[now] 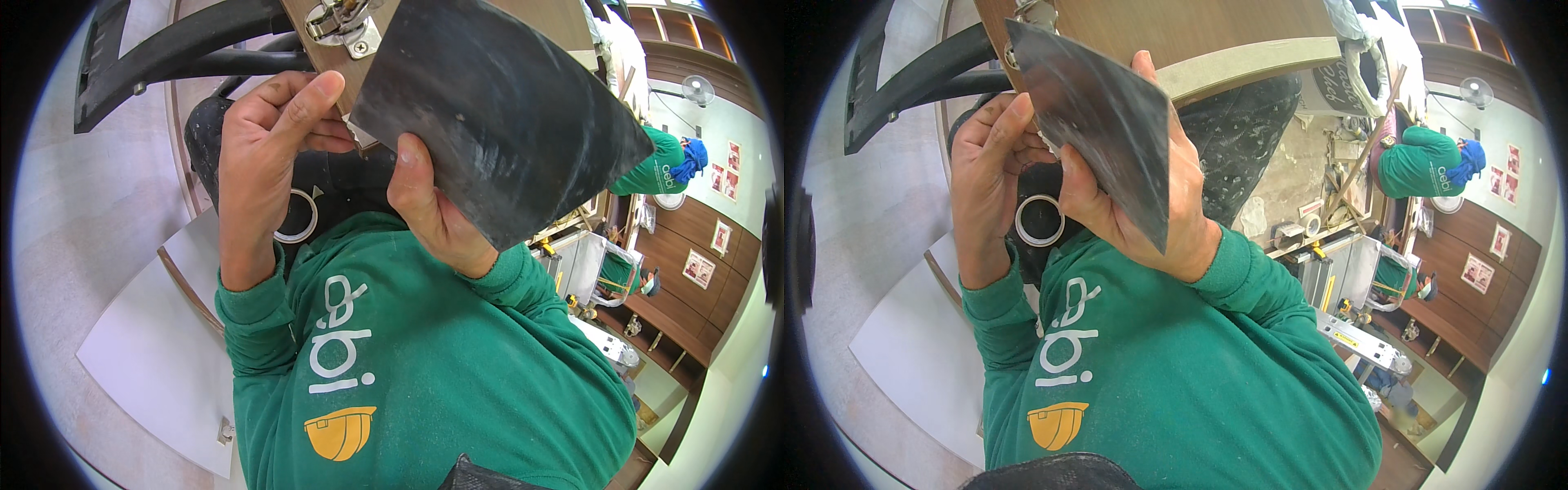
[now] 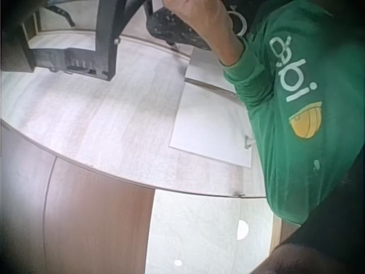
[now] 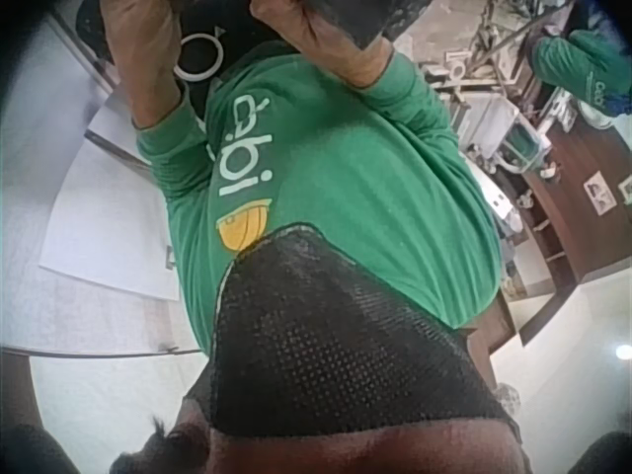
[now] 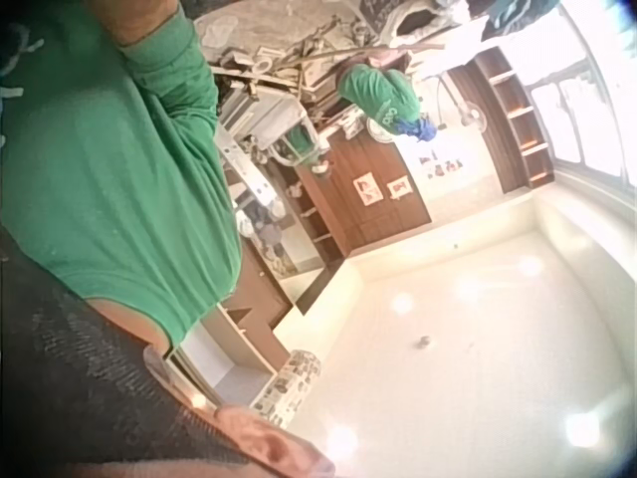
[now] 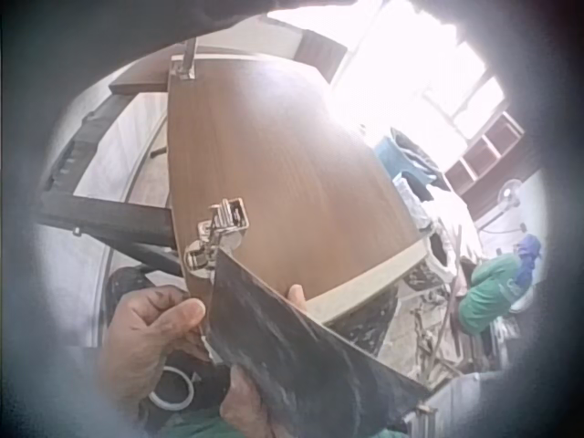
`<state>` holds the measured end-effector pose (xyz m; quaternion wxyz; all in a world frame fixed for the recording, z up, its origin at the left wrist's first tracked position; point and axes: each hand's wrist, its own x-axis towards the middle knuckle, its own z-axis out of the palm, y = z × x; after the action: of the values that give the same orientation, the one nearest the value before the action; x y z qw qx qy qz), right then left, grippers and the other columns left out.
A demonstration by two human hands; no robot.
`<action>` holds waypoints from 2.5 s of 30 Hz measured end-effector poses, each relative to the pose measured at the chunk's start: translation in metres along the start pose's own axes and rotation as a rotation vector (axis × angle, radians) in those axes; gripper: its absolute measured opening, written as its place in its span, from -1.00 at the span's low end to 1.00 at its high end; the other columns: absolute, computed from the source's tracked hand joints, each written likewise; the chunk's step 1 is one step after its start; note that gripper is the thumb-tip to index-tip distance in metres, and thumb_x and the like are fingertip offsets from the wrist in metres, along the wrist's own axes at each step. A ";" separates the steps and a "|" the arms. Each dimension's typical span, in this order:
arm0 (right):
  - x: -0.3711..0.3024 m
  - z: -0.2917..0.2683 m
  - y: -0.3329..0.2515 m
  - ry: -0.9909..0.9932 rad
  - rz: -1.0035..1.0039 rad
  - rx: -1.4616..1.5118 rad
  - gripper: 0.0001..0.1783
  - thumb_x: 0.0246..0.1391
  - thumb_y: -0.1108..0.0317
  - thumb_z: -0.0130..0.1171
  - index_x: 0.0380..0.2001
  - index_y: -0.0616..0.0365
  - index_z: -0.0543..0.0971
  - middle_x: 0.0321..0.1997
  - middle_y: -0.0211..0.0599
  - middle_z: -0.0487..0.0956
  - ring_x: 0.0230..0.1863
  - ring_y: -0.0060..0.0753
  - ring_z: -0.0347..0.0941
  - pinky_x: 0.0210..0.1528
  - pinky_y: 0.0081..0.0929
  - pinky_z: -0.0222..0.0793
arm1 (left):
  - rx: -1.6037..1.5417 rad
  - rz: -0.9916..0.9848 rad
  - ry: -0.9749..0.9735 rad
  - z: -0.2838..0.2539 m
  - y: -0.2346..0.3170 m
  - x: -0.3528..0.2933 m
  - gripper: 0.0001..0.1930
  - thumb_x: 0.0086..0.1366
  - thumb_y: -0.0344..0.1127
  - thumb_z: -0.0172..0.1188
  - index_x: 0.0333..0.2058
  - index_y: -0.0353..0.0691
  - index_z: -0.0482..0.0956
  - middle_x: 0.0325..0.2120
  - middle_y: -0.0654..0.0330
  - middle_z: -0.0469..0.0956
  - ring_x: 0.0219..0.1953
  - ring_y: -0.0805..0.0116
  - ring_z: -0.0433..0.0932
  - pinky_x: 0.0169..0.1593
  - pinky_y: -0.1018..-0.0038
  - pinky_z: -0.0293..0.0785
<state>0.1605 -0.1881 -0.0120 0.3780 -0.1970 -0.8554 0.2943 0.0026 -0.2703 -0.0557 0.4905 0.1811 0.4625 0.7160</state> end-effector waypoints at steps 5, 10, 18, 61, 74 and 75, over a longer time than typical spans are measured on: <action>-0.001 -0.001 -0.001 -0.006 -0.006 -0.016 -0.81 0.06 0.52 0.32 -0.24 0.38 0.69 -0.20 -0.06 0.73 -0.03 0.09 0.68 0.39 0.21 0.30 | 0.003 0.000 0.001 -0.001 0.000 0.000 -0.67 0.41 -0.13 0.33 -0.23 -0.36 0.65 -0.36 0.11 0.70 -0.40 0.38 0.70 -0.23 0.50 0.66; -0.003 -0.003 -0.001 -0.019 -0.008 -0.025 -0.80 0.06 0.51 0.33 -0.23 0.38 0.68 -0.18 -0.05 0.72 -0.04 0.08 0.68 0.40 0.20 0.30 | 0.004 -0.008 0.009 -0.001 0.000 -0.001 -0.68 0.41 -0.14 0.32 -0.22 -0.36 0.65 -0.36 0.12 0.71 -0.40 0.39 0.70 -0.23 0.51 0.66; -0.009 -0.005 0.001 -0.032 0.005 -0.010 -0.76 0.07 0.50 0.33 -0.18 0.39 0.66 -0.13 -0.05 0.72 -0.02 0.06 0.68 0.43 0.18 0.26 | -0.006 -0.024 0.003 -0.002 -0.001 0.001 -0.68 0.40 -0.15 0.33 -0.22 -0.36 0.65 -0.36 0.10 0.71 -0.40 0.38 0.70 -0.22 0.50 0.66; -0.001 0.005 0.005 0.045 0.016 0.032 -0.80 0.05 0.51 0.40 -0.23 0.31 0.68 -0.26 -0.19 0.70 -0.26 -0.11 0.66 -0.16 -0.27 0.57 | -0.048 -0.012 0.003 -0.001 -0.002 0.000 -0.70 0.41 -0.17 0.32 -0.22 -0.37 0.65 -0.36 0.12 0.69 -0.40 0.39 0.69 -0.23 0.49 0.67; -0.002 0.005 0.007 0.051 -0.025 0.018 -0.79 0.07 0.52 0.40 -0.20 0.33 0.67 -0.23 -0.16 0.71 -0.29 -0.15 0.66 -0.19 -0.34 0.57 | -0.037 -0.009 -0.010 -0.001 -0.002 0.001 -0.70 0.41 -0.17 0.33 -0.23 -0.38 0.65 -0.37 0.11 0.69 -0.41 0.38 0.69 -0.22 0.49 0.68; -0.003 0.005 0.007 0.046 -0.012 0.016 -0.79 0.07 0.52 0.40 -0.20 0.32 0.67 -0.23 -0.16 0.71 -0.29 -0.15 0.66 -0.20 -0.34 0.57 | -0.039 -0.008 -0.013 -0.001 -0.002 0.001 -0.70 0.41 -0.17 0.33 -0.23 -0.38 0.65 -0.37 0.11 0.69 -0.41 0.38 0.69 -0.22 0.49 0.68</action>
<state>0.1601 -0.1862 -0.0210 0.4010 -0.1956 -0.8452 0.2943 0.0022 -0.2696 -0.0580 0.4997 0.1741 0.4461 0.7218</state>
